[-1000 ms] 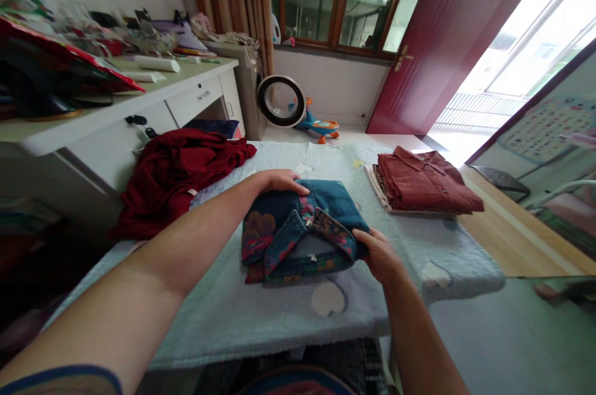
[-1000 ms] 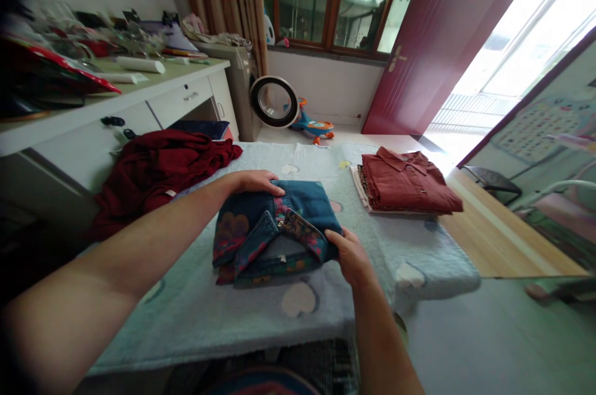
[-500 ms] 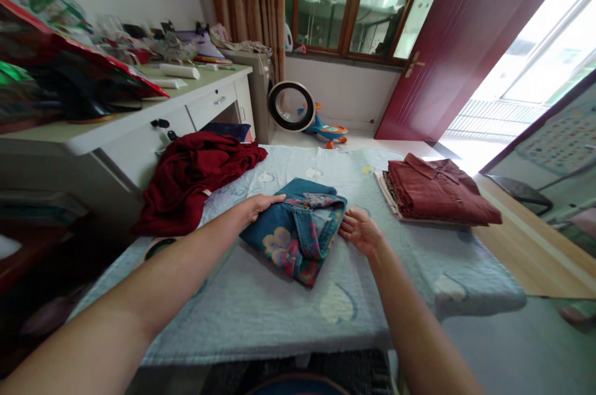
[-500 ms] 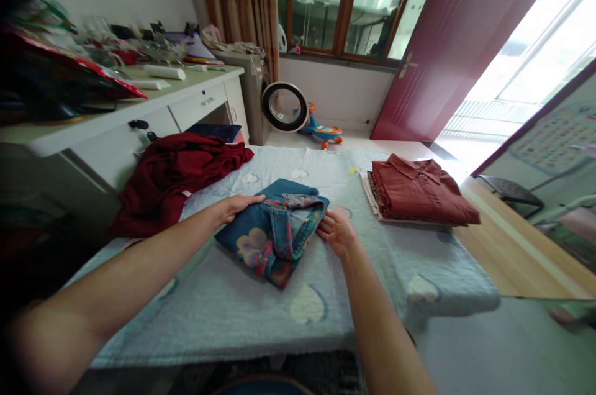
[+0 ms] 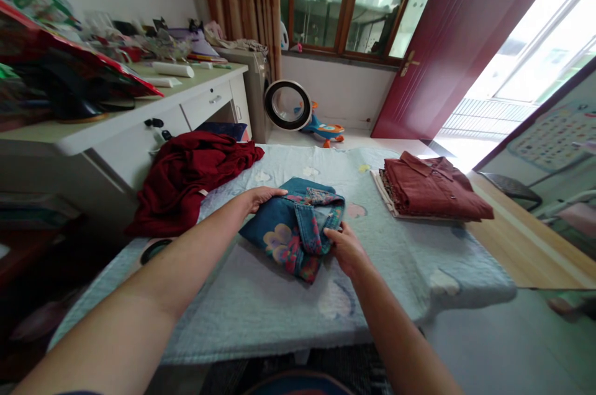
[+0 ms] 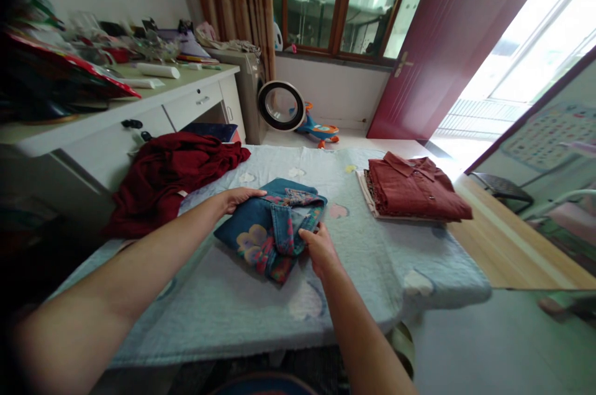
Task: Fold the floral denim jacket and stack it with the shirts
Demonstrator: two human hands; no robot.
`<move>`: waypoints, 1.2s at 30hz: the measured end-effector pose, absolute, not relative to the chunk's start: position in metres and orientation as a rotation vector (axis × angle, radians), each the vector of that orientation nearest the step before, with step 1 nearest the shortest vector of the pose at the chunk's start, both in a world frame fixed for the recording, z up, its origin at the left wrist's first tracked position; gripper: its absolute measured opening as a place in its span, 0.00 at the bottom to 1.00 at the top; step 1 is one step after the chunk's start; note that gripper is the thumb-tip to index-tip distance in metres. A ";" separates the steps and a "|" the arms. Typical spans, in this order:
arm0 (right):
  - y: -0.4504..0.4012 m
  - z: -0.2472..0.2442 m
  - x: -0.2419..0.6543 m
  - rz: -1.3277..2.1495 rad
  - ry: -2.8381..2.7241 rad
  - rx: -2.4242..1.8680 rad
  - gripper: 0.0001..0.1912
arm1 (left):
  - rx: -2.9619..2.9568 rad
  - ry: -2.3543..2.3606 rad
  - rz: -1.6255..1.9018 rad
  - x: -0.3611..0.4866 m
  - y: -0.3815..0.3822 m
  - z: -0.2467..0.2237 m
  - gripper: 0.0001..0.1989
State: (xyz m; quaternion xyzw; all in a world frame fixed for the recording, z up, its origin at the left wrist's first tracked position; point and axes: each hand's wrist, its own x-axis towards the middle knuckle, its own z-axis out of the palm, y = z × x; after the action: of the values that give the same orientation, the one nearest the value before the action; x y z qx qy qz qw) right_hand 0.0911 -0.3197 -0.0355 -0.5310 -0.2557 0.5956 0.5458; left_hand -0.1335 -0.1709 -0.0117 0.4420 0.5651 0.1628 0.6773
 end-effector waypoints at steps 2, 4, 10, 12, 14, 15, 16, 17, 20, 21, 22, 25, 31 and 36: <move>-0.316 -0.033 0.093 1.398 -0.576 -1.222 0.24 | 0.861 1.188 0.324 -0.135 -0.173 -0.013 0.18; -0.310 -0.026 0.101 1.393 -0.593 -1.227 0.23 | 0.801 1.137 0.395 -0.136 -0.180 -0.014 0.18; -0.271 0.010 0.139 1.362 -0.773 -1.250 0.21 | 0.738 1.007 0.944 -0.123 -0.238 -0.012 0.23; -0.251 0.022 0.148 1.380 -0.862 -1.306 0.20 | 0.699 1.009 1.012 -0.113 -0.263 -0.014 0.24; -0.231 0.031 0.154 1.397 -1.011 -1.362 0.20 | 0.626 1.054 1.076 -0.103 -0.288 -0.020 0.25; -0.221 0.033 0.156 1.409 -1.097 -1.392 0.19 | 0.604 1.046 1.092 -0.099 -0.299 -0.023 0.24; -0.211 0.033 0.156 1.413 -1.181 -1.419 0.19 | 0.589 1.037 1.081 -0.094 -0.310 -0.026 0.24; -0.202 0.031 0.156 1.402 -1.260 -1.447 0.19 | 0.577 1.037 1.061 -0.091 -0.320 -0.029 0.24; -0.182 0.015 0.154 1.206 -1.404 -1.572 0.16 | 0.533 1.064 0.904 -0.090 -0.345 -0.035 0.24; -0.178 0.008 0.153 1.120 -1.411 -1.613 0.15 | 0.532 1.062 0.818 -0.093 -0.351 -0.035 0.24; -0.176 0.001 0.153 1.040 -1.402 -1.646 0.13 | 0.551 1.050 0.713 -0.098 -0.355 -0.035 0.23; -0.183 -0.018 0.158 0.887 -1.329 -1.672 0.11 | 0.790 1.044 0.457 -0.120 -0.354 -0.027 0.16; -0.242 -0.044 0.193 0.459 -1.294 -1.776 0.20 | 1.484 1.397 0.886 -0.163 -0.287 -0.018 0.10; -0.299 -0.052 0.204 0.520 -1.338 -2.027 0.23 | 1.442 1.596 0.787 -0.161 -0.224 -0.034 0.23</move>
State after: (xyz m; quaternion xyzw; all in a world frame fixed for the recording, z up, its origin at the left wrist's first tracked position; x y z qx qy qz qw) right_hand 0.2041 -0.2994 -0.0519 -0.7724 -0.5099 0.1980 0.3228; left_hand -0.1612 -0.2238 -0.0344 0.5735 0.6346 0.3131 0.4127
